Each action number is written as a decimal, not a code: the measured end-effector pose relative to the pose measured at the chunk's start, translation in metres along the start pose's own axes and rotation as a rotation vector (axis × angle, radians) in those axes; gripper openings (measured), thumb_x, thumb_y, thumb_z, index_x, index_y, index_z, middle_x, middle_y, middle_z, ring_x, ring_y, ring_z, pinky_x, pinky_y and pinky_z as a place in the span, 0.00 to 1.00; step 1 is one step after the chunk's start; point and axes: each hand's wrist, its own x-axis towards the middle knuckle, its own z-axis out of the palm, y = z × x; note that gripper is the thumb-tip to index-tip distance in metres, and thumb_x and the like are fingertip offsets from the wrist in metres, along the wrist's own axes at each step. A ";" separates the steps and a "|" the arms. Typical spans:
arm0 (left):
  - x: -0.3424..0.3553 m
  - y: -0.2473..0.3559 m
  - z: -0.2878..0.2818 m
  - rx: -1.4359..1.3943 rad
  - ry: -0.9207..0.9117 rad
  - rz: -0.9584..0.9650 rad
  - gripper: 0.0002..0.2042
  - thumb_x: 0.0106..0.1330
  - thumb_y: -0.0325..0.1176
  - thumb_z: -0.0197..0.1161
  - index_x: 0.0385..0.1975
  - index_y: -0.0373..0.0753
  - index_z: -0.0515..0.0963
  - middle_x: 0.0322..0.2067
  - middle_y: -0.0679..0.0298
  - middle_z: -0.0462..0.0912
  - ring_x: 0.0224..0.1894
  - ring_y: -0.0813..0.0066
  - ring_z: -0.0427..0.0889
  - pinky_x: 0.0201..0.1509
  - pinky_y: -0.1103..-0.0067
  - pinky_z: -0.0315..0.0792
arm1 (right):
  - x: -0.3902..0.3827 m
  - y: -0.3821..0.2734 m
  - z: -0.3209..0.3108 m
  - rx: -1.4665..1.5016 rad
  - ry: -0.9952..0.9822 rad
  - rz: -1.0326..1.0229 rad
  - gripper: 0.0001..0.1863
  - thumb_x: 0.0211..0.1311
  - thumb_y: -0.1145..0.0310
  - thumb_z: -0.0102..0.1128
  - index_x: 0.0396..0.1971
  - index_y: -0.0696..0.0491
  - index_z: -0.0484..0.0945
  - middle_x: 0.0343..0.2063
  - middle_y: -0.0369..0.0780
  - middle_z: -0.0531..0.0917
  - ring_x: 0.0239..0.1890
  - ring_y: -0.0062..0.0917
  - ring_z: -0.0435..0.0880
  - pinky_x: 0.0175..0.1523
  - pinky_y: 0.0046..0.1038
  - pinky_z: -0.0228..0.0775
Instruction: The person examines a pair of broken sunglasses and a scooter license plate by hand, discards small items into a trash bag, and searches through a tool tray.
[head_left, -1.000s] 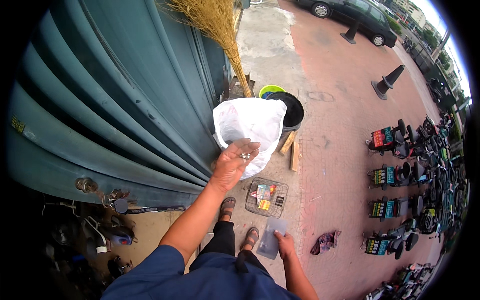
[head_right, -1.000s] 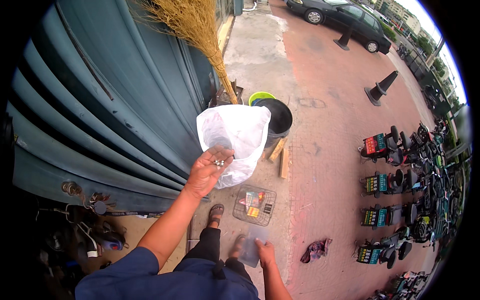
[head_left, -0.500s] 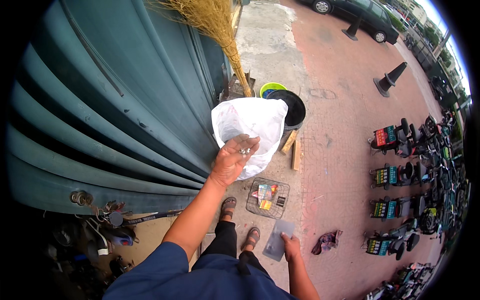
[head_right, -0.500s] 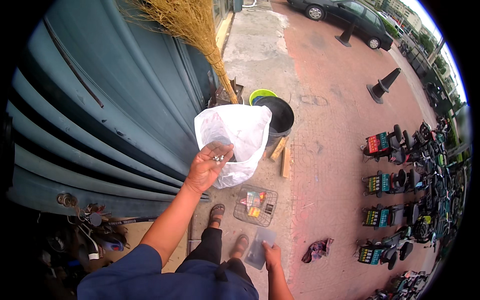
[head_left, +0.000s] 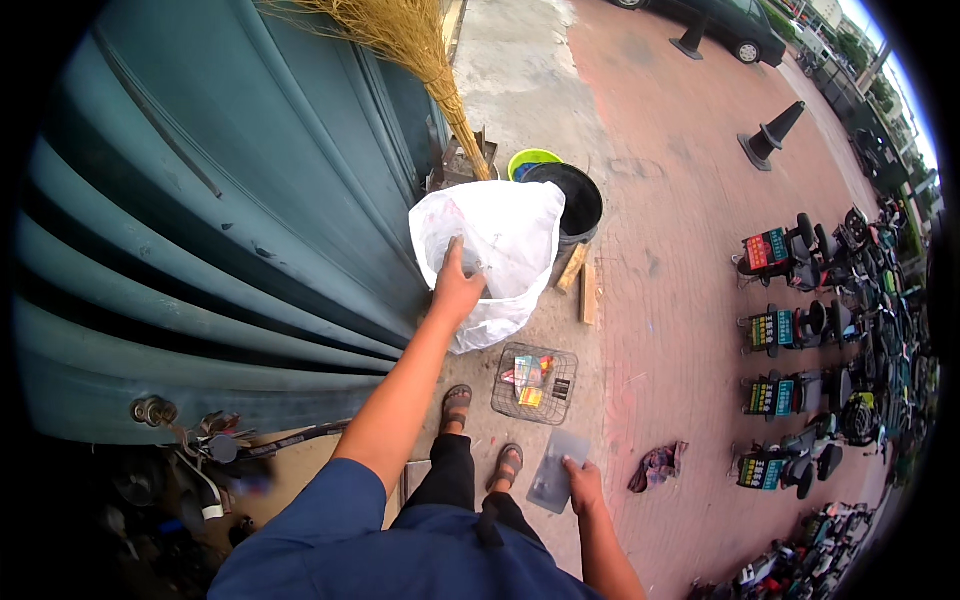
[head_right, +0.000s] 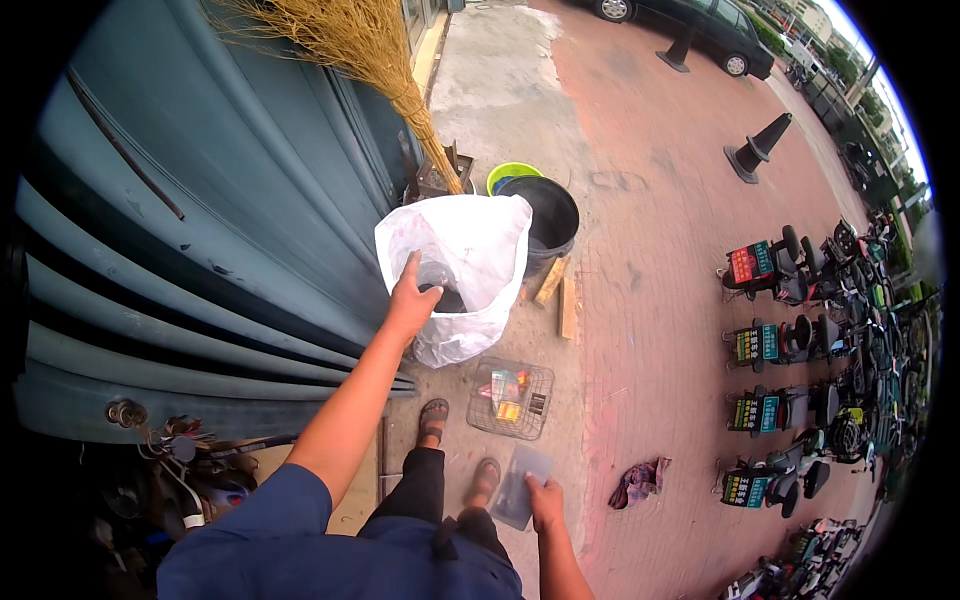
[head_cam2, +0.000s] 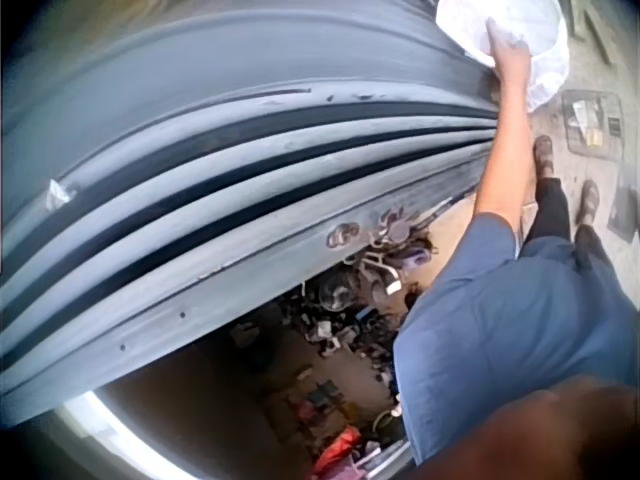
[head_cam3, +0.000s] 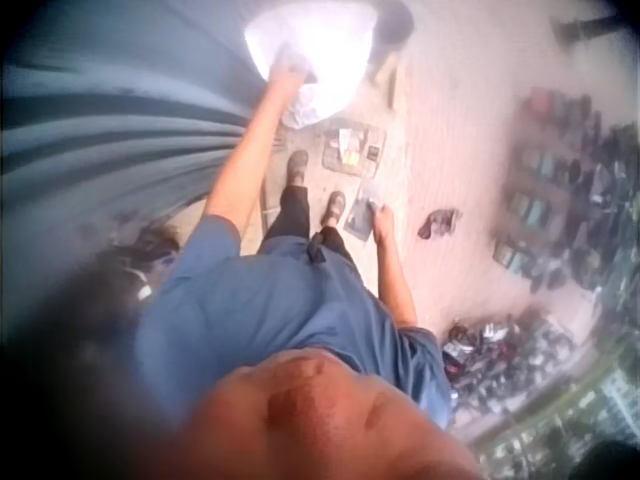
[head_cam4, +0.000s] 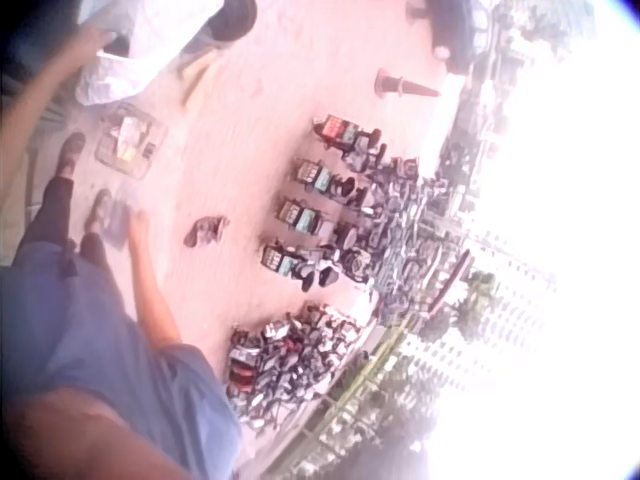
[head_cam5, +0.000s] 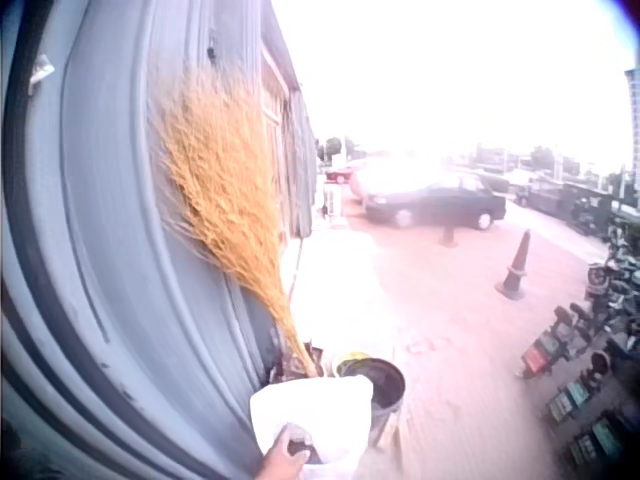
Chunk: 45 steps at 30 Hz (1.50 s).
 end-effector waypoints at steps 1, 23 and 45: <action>-0.018 0.007 0.001 0.112 -0.021 0.030 0.37 0.65 0.25 0.63 0.75 0.34 0.57 0.71 0.49 0.67 0.69 0.62 0.70 0.72 0.70 0.63 | -0.004 -0.004 0.001 -0.006 0.003 -0.002 0.15 0.70 0.67 0.64 0.47 0.64 0.81 0.39 0.41 0.86 0.38 0.25 0.84 0.47 0.28 0.76; -0.431 0.012 -0.057 -0.313 -0.040 -0.216 0.12 0.74 0.33 0.63 0.50 0.31 0.81 0.40 0.68 0.86 0.41 0.85 0.80 0.45 0.84 0.75 | -0.125 -0.109 0.073 0.160 -0.800 -0.081 0.22 0.70 0.64 0.66 0.60 0.55 0.76 0.50 0.37 0.84 0.51 0.27 0.83 0.58 0.37 0.76; -0.903 -0.078 -0.240 -0.519 0.847 -0.268 0.14 0.71 0.27 0.64 0.55 0.36 0.78 0.45 0.65 0.84 0.48 0.78 0.80 0.55 0.78 0.74 | -0.430 0.186 0.271 -0.992 -1.435 -0.053 0.10 0.61 0.72 0.74 0.42 0.56 0.87 0.36 0.35 0.90 0.36 0.19 0.86 0.43 0.25 0.79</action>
